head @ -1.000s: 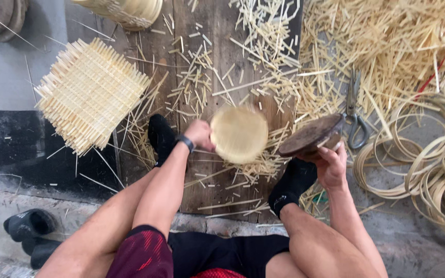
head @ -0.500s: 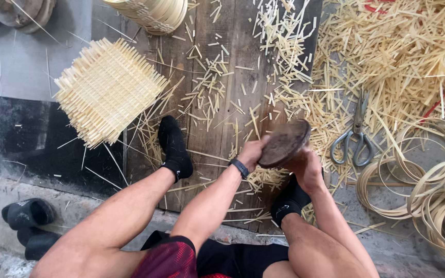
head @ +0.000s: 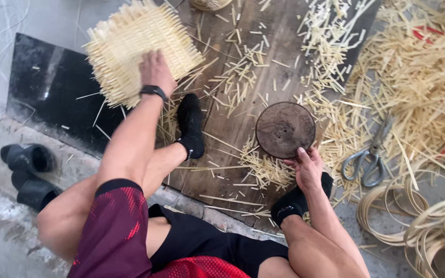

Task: The person weaves a square bamboo mat, places it onto a wooden mold, and uses scissors to trim the edges to fit a circular bamboo rim.

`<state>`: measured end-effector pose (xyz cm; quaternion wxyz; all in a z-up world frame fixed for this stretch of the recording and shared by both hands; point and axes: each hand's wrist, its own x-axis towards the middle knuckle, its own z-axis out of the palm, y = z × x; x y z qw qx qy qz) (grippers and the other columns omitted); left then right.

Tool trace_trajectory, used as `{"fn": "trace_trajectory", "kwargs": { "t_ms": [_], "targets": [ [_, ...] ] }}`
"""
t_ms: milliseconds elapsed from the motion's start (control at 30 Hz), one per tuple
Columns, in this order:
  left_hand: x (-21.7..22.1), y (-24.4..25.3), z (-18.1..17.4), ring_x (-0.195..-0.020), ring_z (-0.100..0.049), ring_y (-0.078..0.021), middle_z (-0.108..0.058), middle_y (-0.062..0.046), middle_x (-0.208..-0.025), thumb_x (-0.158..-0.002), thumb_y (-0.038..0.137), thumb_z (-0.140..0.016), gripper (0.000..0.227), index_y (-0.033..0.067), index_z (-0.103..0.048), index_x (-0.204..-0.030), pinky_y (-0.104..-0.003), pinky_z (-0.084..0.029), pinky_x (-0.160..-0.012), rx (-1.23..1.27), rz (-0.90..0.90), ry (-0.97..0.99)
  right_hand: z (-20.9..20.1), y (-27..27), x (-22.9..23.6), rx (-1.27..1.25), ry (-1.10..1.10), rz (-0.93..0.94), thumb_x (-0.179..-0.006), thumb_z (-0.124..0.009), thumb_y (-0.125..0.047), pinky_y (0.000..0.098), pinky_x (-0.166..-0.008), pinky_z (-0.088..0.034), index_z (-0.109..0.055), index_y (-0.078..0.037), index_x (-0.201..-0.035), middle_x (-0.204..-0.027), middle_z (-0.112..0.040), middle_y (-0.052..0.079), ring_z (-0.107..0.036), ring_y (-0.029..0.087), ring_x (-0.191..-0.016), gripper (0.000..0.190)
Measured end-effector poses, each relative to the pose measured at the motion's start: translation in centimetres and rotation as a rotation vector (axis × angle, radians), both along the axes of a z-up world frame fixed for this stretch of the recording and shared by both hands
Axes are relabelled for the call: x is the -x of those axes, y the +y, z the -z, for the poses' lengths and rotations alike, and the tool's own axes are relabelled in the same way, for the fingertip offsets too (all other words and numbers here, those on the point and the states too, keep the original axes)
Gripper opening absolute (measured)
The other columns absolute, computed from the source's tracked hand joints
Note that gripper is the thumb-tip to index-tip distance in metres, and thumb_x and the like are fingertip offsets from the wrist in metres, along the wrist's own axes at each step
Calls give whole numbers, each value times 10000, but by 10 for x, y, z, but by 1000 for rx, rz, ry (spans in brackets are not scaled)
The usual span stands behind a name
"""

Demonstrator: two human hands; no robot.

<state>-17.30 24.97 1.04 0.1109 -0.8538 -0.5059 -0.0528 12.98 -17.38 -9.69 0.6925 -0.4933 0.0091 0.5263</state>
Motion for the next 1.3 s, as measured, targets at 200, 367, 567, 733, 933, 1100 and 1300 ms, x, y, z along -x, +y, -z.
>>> {"fn": "trace_trajectory", "kwargs": {
  "t_ms": [200,367,567,733,933,1100,1300],
  "targets": [
    [14,5,-53,-960,-667,-327,-728,-124,-1018,-869,252,-765,146,120,-730,-921,-443,-528,-872,607,-55,-101,28,-16,-2,43,39,-53,-1088,-626,-160,430,-711,-642,-578,-19,-1169,-1031,-682,100,-695,224,-853,169],
    [-50,-24,-58,-659,-633,-250,-663,-73,-721,-930,134,-640,187,151,-658,-745,-402,-531,-622,128,398,-314,20,-16,1,180,-128,-34,-1002,-627,-235,381,-603,-597,-591,-87,-1170,-930,-655,35,-695,206,-751,227],
    [-144,-202,-6,-704,-653,-200,-707,-103,-853,-978,43,-638,76,46,-709,-950,-337,-563,-612,207,1051,-292,-14,-12,-31,-215,202,194,-1045,-597,-457,319,-649,-582,-626,-27,-1201,-934,-665,85,-695,189,-757,458],
    [-148,-280,25,-1160,-645,-280,-694,-139,-1207,-802,151,-688,302,56,-684,-1088,-430,-540,-978,359,1103,-402,-39,4,-46,90,-43,31,-900,-686,-210,308,-828,-596,-637,38,-1207,-1076,-744,107,-727,174,-911,397],
    [-145,-218,51,-1175,-555,-327,-601,-249,-1249,-705,243,-909,720,-63,-563,-1258,-475,-462,-993,680,-14,-763,-27,2,-48,208,-223,-11,-861,-781,-42,295,-809,-593,-668,35,-1148,-1044,-741,105,-708,148,-865,318],
    [-132,-170,107,-919,-721,-212,-751,-160,-1049,-746,47,-852,429,-67,-673,-1118,-336,-588,-806,1461,-320,-901,-21,-2,-45,218,-183,31,-839,-789,-22,292,-784,-594,-681,21,-1101,-1009,-745,94,-705,144,-834,287],
    [-127,-171,124,-808,-750,-156,-778,-155,-945,-788,-4,-835,378,-83,-667,-1117,-257,-592,-706,1497,-270,-1010,-22,-2,-38,234,-156,48,-823,-792,-15,286,-777,-596,-688,18,-1096,-1006,-747,92,-708,137,-833,293]
  ]
}}
